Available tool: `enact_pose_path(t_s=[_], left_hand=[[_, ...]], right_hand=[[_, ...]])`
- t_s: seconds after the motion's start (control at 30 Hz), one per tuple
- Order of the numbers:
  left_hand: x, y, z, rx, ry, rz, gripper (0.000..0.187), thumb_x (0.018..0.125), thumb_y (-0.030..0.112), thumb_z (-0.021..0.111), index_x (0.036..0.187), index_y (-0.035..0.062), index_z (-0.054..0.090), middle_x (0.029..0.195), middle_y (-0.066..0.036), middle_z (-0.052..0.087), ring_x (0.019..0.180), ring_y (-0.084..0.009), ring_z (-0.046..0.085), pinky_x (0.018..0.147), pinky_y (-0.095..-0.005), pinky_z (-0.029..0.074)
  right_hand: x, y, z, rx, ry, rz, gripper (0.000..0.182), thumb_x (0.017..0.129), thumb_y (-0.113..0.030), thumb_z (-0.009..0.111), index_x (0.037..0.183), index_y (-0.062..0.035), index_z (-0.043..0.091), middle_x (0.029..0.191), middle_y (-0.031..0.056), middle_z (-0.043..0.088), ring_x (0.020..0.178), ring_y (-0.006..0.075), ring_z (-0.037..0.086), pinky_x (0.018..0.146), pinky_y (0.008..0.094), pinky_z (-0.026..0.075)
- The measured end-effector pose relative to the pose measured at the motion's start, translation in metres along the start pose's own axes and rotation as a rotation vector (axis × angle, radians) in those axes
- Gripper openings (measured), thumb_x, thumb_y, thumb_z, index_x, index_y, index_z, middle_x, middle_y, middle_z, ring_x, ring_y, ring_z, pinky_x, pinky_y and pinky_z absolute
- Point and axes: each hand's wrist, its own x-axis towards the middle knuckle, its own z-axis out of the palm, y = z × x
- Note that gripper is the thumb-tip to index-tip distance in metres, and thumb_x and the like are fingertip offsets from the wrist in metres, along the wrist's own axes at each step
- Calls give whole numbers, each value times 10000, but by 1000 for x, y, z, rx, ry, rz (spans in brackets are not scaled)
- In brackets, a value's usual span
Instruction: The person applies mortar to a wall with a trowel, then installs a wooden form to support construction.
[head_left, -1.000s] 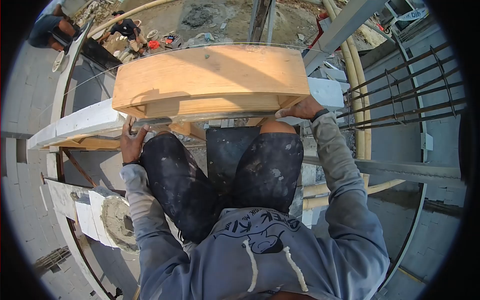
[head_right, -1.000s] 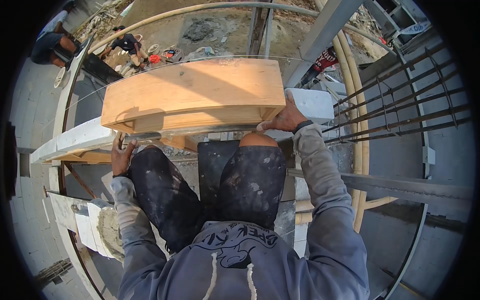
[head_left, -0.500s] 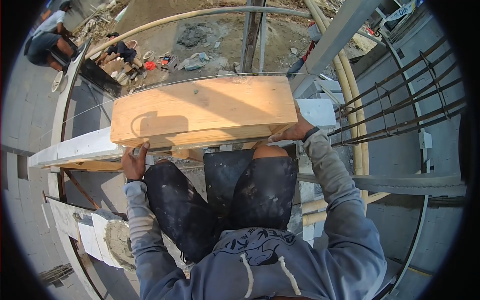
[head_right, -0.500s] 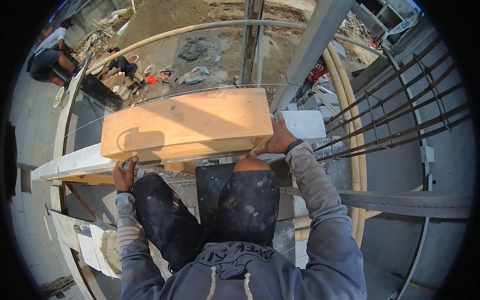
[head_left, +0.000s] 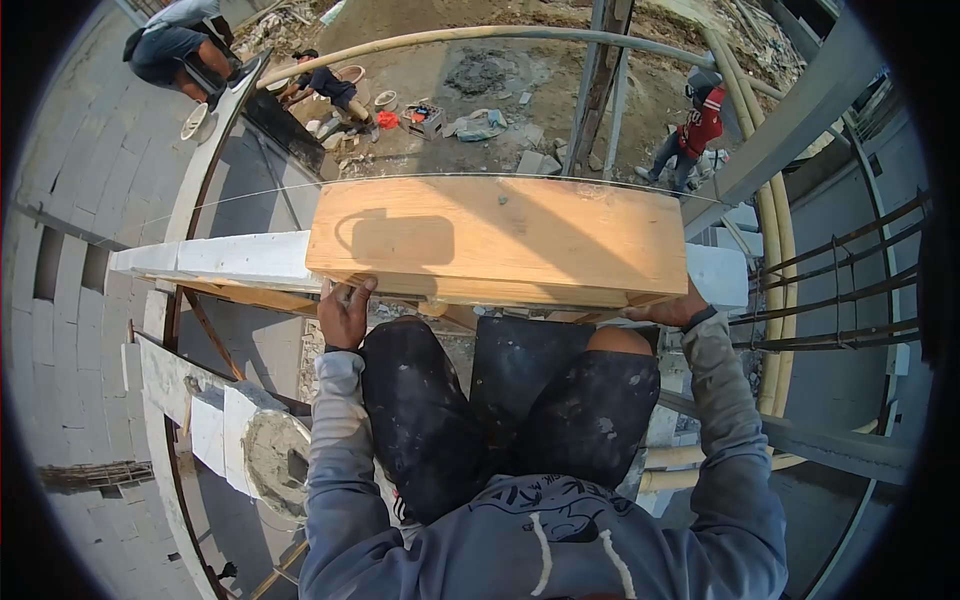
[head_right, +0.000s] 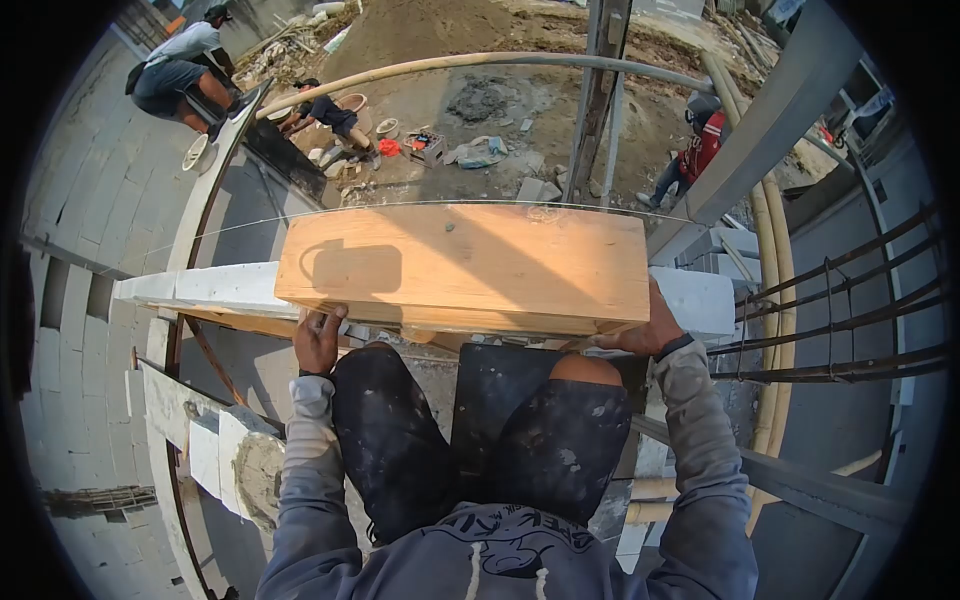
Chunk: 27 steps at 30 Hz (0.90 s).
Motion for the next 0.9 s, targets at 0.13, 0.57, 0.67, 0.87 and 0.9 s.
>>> enact_pose_path(t_s=[0.13,0.57,0.67,0.87,0.9], left_hand=[[-1,2,-1,-46,-16,-9,291,815,276,637,859,-10,657,755,-209,626,762,-393,581,765,-404,438],[-2,0,4,-42,12,22,295,839,260,615,839,-35,614,675,-189,607,595,-257,569,582,-321,433],[-4,2,2,8,-35,-22,193,827,167,623,862,-22,618,725,-207,609,635,-356,591,558,-348,435],[-8,-2,3,71,-91,-2,232,832,192,596,852,-39,602,667,-203,595,578,-328,568,526,-345,409],[-4,-4,3,80,-114,-35,199,820,156,599,862,-39,605,661,-195,603,580,-364,566,515,-342,408]], right_hand=[[-4,-4,-4,5,30,-22,866,515,-399,814,1244,-85,466,1287,186,412,1209,372,305,1031,427,245],[-1,-4,-10,53,106,-218,834,555,-422,783,1244,-84,457,1253,168,444,1198,347,352,1001,434,249],[-3,-3,-10,31,156,-271,829,560,-424,778,1243,-81,456,1260,169,439,1200,344,361,995,437,257],[-11,2,-22,-102,202,-342,849,592,-413,744,1282,-60,396,1269,168,434,1198,342,376,998,443,254],[-8,4,-19,-84,246,-365,832,625,-403,720,1295,-51,373,1272,170,432,1196,342,379,999,445,253]])
